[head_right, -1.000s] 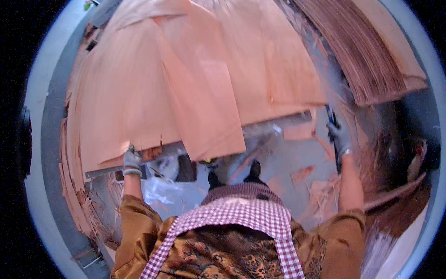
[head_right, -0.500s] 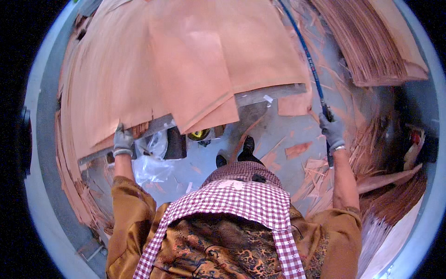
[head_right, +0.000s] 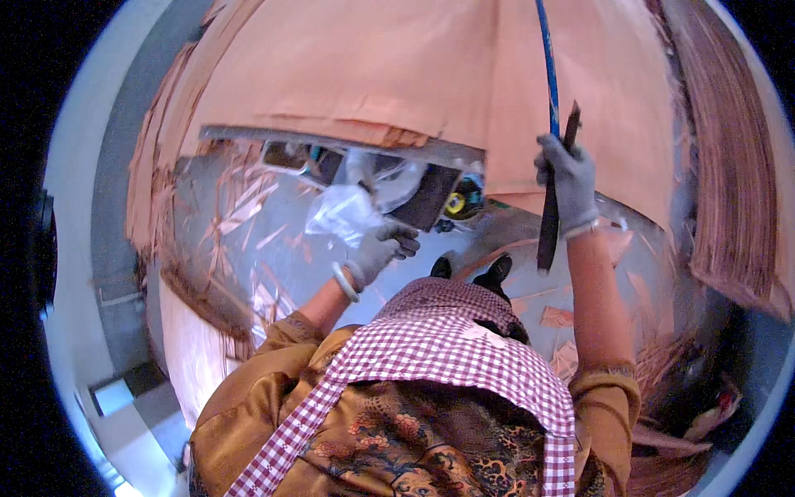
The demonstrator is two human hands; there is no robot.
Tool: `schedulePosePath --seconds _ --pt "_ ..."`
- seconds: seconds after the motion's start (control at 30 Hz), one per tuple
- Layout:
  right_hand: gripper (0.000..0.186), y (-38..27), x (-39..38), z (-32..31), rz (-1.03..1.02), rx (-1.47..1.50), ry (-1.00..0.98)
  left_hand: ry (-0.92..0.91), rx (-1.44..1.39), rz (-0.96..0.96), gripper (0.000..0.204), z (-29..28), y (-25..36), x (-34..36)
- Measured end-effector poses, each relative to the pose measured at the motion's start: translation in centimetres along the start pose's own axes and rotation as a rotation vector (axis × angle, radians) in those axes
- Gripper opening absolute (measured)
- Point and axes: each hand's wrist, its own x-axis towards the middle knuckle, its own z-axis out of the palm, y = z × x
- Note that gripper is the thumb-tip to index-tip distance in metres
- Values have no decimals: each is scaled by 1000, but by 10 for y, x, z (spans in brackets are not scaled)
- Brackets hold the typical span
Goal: The person uses a utility knife to cut thin sheets of wood veneer, measuring with a ruler and removing strips.
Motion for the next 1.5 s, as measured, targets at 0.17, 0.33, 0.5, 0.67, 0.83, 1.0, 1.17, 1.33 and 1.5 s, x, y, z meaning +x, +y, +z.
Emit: schedulePosePath --seconds 0.17,0.33,0.5,0.67,0.83,1.0,1.17,1.33,1.5 --pt "25 15 46 39 -101 -191 -143 79 364 -114 25 -62 -53 -38" --pt "25 23 -40 56 384 -326 -629 393 716 -340 52 -146 -148 -39" --pt "24 71 -113 26 569 -416 -773 517 522 113 77 -92 -86 12" --pt "28 89 -125 17 589 -238 -738 152 -304 215 53 -81 0 26" --pt "37 90 -132 23 517 -290 -804 208 537 141 52 -101 15 11" --pt "31 100 -145 38 554 -216 -840 127 550 -67 47 -75 12 11" --pt "37 111 -139 75 509 -34 -921 -90 581 -176 46 -71 38 27" --pt "36 147 -142 135 497 199 -1010 -240 836 -106 44 -84 59 44" --pt "34 188 -133 186 629 258 -704 -373 940 14 30 -84 85 58"
